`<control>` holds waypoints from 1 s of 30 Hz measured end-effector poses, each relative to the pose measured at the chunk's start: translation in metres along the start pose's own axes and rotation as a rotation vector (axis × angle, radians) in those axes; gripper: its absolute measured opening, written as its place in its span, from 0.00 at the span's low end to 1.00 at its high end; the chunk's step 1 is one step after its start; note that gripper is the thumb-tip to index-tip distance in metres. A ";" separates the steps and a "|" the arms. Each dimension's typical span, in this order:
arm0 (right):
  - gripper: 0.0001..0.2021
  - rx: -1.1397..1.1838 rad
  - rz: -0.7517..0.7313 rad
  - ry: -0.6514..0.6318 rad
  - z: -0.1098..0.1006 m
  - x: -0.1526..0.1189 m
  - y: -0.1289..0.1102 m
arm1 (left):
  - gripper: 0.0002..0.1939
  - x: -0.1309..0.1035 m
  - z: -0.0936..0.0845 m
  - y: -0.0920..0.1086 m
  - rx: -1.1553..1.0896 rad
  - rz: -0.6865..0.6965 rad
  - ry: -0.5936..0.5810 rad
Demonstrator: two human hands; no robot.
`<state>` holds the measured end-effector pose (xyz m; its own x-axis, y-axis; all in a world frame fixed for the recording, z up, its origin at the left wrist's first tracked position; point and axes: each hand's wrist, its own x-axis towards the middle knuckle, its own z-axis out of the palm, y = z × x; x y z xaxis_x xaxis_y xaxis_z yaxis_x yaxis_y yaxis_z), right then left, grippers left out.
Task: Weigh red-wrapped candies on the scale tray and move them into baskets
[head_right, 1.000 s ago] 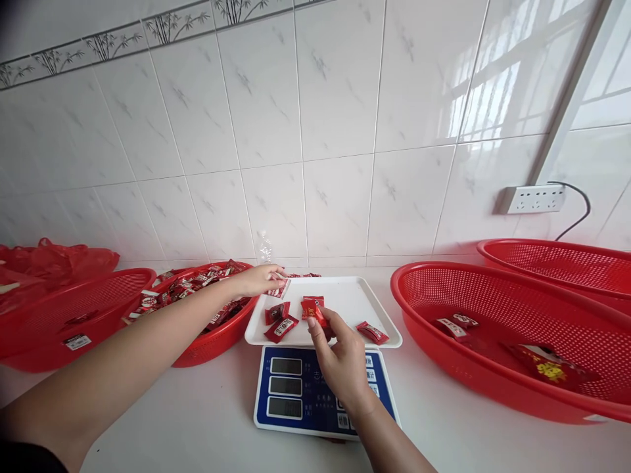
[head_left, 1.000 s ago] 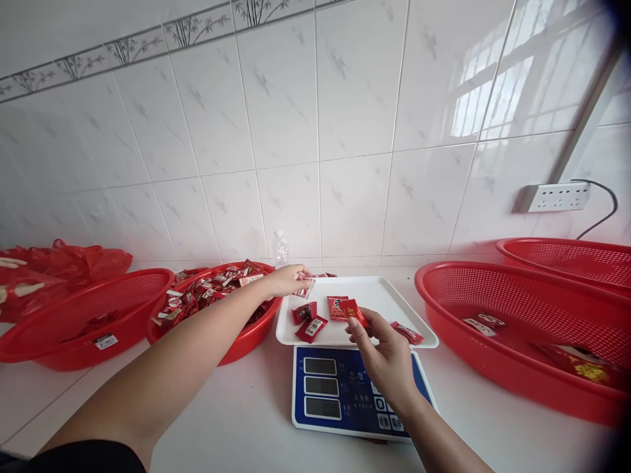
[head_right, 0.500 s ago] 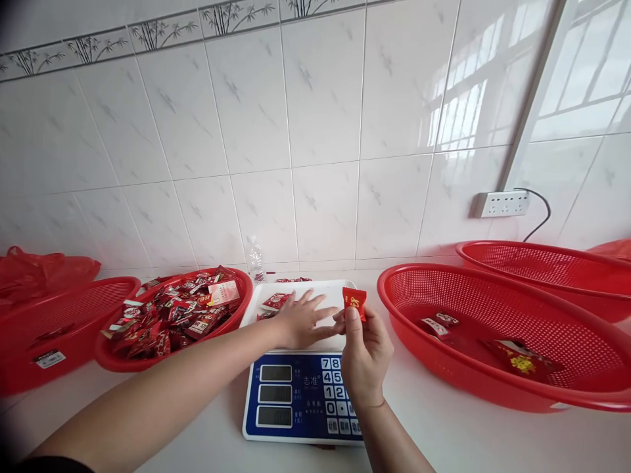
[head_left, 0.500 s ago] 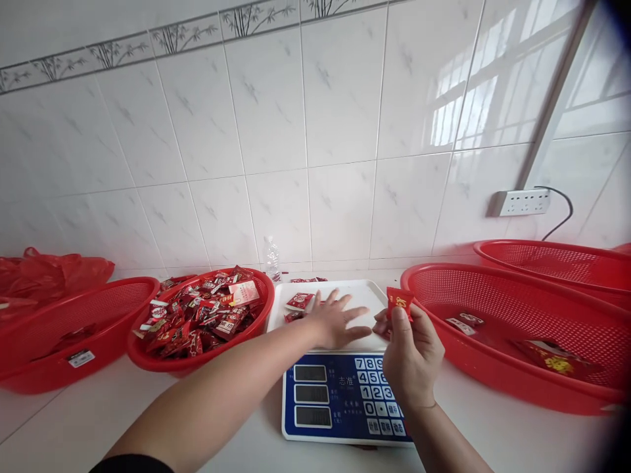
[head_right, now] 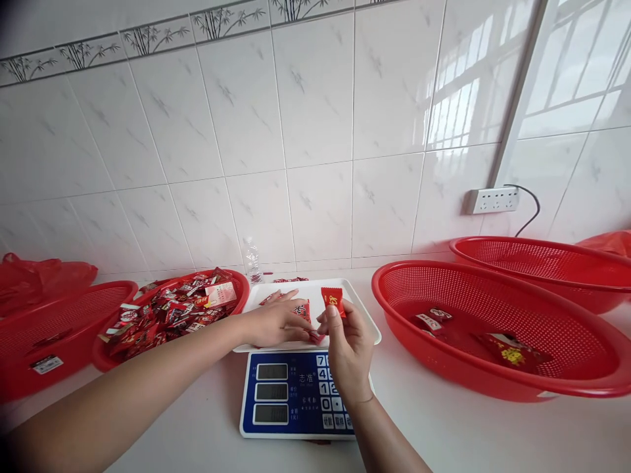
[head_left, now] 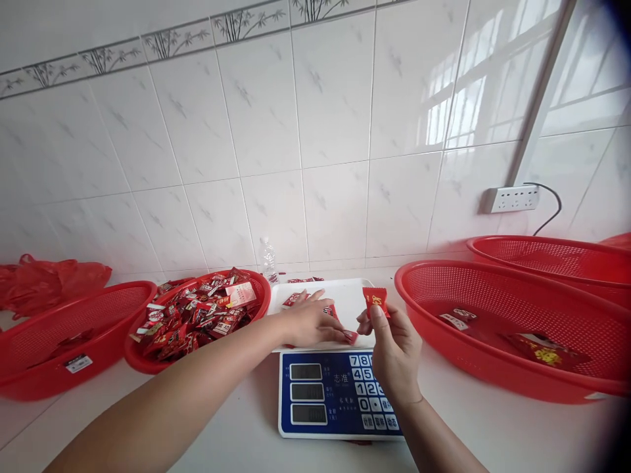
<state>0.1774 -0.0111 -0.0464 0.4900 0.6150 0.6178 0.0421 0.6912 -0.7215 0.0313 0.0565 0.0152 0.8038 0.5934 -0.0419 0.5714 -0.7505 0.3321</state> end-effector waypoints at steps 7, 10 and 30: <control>0.12 -0.018 0.035 -0.004 0.003 0.000 -0.004 | 0.33 -0.026 0.013 -0.025 0.033 -0.261 0.180; 0.12 -0.042 0.045 -0.021 0.004 -0.001 -0.005 | 0.44 -0.018 0.027 -0.028 -0.019 -0.403 0.182; 0.13 -0.058 0.056 -0.115 0.005 -0.001 -0.005 | 0.19 0.008 -0.003 -0.062 -0.031 -0.369 0.457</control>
<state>0.1725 -0.0133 -0.0423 0.3902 0.6938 0.6053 0.0692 0.6335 -0.7707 0.0018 0.1088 -0.0027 0.3954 0.8843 0.2483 0.7894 -0.4653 0.4005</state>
